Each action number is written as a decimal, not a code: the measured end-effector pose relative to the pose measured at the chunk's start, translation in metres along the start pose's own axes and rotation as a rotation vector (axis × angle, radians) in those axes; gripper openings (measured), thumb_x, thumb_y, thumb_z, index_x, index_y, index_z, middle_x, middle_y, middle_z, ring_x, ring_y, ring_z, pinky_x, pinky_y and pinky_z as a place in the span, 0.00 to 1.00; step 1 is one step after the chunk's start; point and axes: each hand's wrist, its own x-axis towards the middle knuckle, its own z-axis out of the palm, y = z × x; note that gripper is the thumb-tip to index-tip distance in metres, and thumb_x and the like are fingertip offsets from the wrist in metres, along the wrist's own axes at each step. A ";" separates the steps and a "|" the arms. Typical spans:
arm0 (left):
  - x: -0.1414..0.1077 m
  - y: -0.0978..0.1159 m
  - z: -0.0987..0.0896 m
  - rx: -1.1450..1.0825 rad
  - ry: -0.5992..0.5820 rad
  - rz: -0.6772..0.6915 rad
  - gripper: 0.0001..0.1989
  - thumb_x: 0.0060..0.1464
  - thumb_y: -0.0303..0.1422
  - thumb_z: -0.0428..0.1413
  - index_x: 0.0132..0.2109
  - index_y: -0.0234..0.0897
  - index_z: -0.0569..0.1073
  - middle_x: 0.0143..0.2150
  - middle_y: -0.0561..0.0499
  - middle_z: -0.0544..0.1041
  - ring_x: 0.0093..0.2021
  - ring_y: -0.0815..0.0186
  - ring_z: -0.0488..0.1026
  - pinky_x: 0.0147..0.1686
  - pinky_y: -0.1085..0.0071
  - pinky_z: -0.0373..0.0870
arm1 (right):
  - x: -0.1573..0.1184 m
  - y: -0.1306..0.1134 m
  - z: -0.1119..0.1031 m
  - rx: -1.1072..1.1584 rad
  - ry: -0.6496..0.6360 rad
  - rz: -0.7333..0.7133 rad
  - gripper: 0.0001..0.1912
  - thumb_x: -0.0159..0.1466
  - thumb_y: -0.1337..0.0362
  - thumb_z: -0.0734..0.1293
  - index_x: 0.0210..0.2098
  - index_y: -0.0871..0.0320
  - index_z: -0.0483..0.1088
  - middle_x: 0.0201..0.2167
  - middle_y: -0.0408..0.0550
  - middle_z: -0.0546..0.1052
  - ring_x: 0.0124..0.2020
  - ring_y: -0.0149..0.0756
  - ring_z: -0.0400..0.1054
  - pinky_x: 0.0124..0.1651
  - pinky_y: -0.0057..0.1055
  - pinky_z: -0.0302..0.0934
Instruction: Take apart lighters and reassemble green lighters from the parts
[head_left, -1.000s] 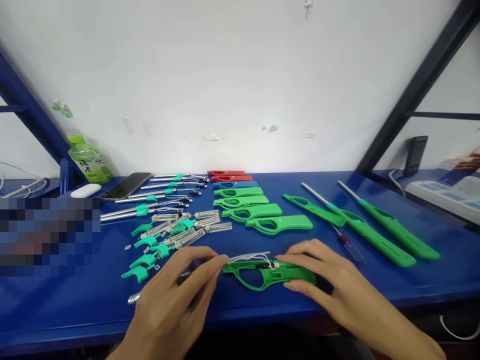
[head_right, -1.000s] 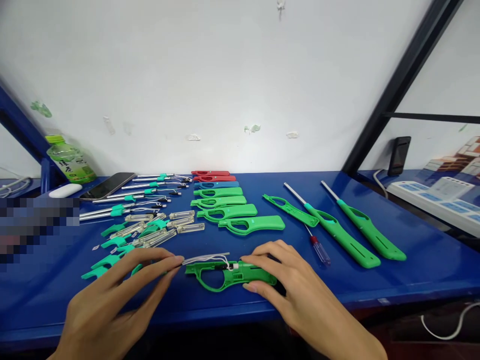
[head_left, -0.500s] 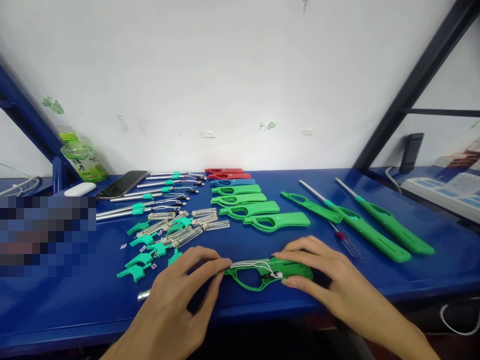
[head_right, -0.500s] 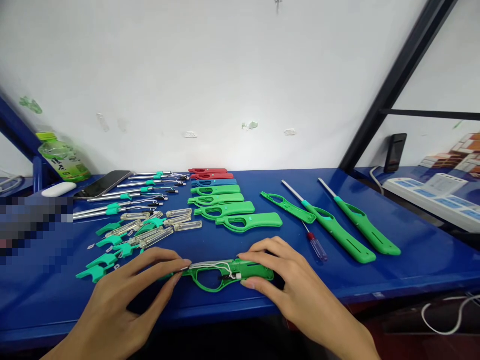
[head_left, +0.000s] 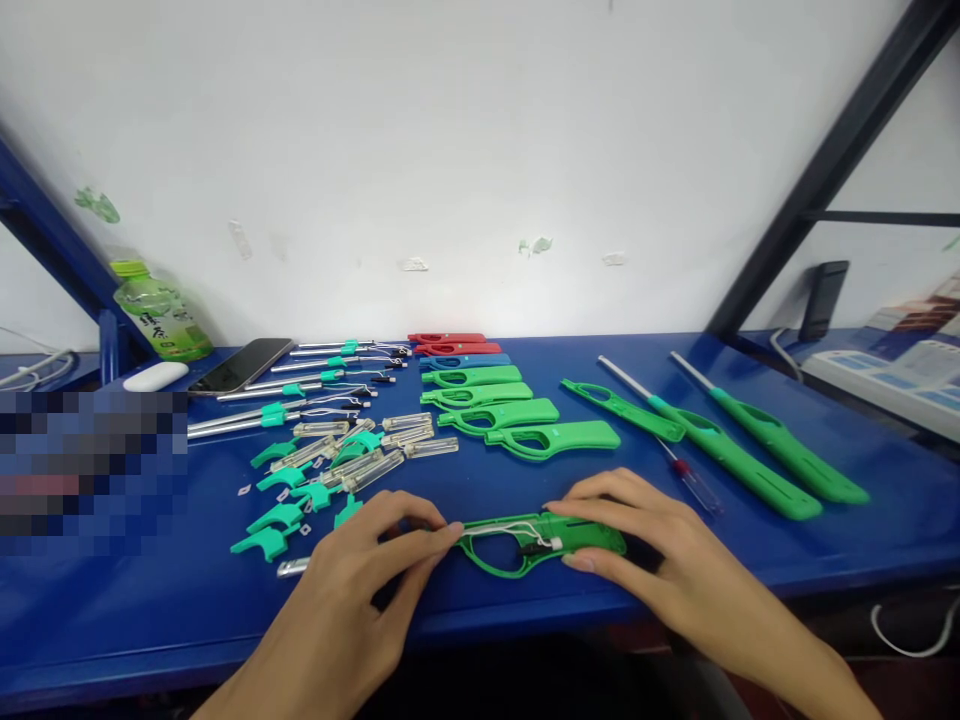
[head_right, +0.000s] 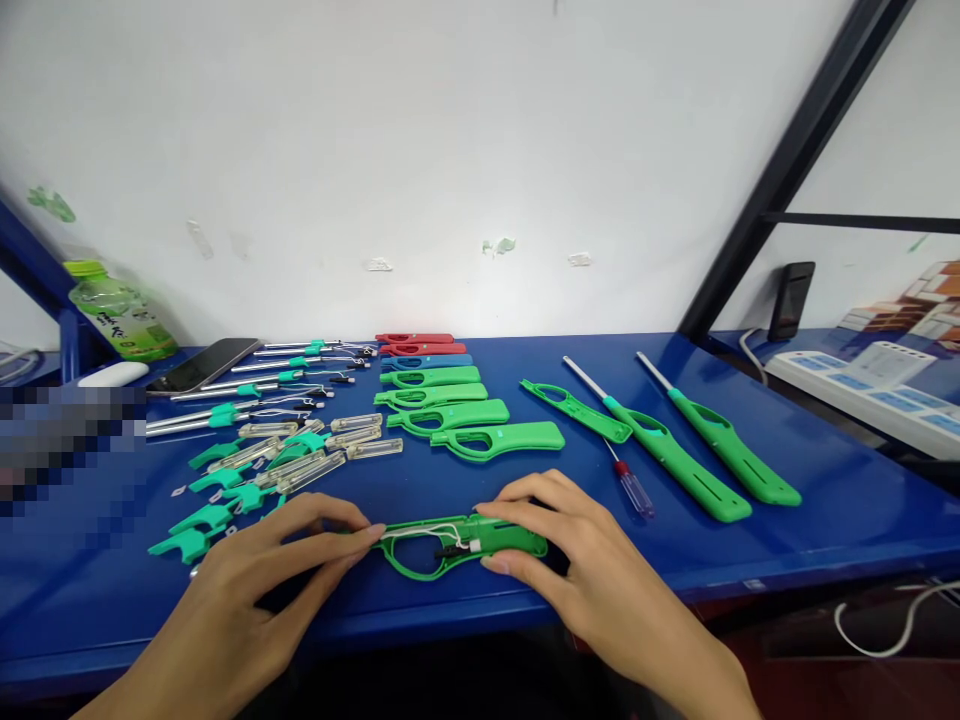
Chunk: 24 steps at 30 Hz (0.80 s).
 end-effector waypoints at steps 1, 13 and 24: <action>0.001 0.000 0.000 0.006 0.002 0.009 0.13 0.69 0.26 0.56 0.47 0.46 0.85 0.43 0.52 0.83 0.39 0.69 0.84 0.38 0.79 0.80 | 0.000 0.000 0.000 0.000 0.002 -0.001 0.14 0.74 0.51 0.70 0.57 0.39 0.81 0.53 0.44 0.81 0.54 0.41 0.78 0.58 0.39 0.75; -0.002 -0.006 -0.003 0.031 -0.047 0.066 0.15 0.72 0.27 0.52 0.46 0.45 0.84 0.44 0.50 0.82 0.37 0.70 0.83 0.36 0.78 0.80 | 0.004 0.000 -0.003 0.039 -0.002 -0.054 0.12 0.73 0.53 0.72 0.53 0.45 0.81 0.51 0.48 0.83 0.53 0.44 0.78 0.56 0.40 0.75; -0.009 -0.008 -0.008 0.018 -0.166 0.026 0.21 0.73 0.24 0.51 0.60 0.52 0.80 0.52 0.52 0.80 0.49 0.69 0.81 0.47 0.76 0.79 | 0.004 0.001 -0.003 0.091 -0.040 -0.018 0.08 0.74 0.53 0.72 0.49 0.46 0.80 0.51 0.46 0.83 0.55 0.44 0.76 0.58 0.41 0.72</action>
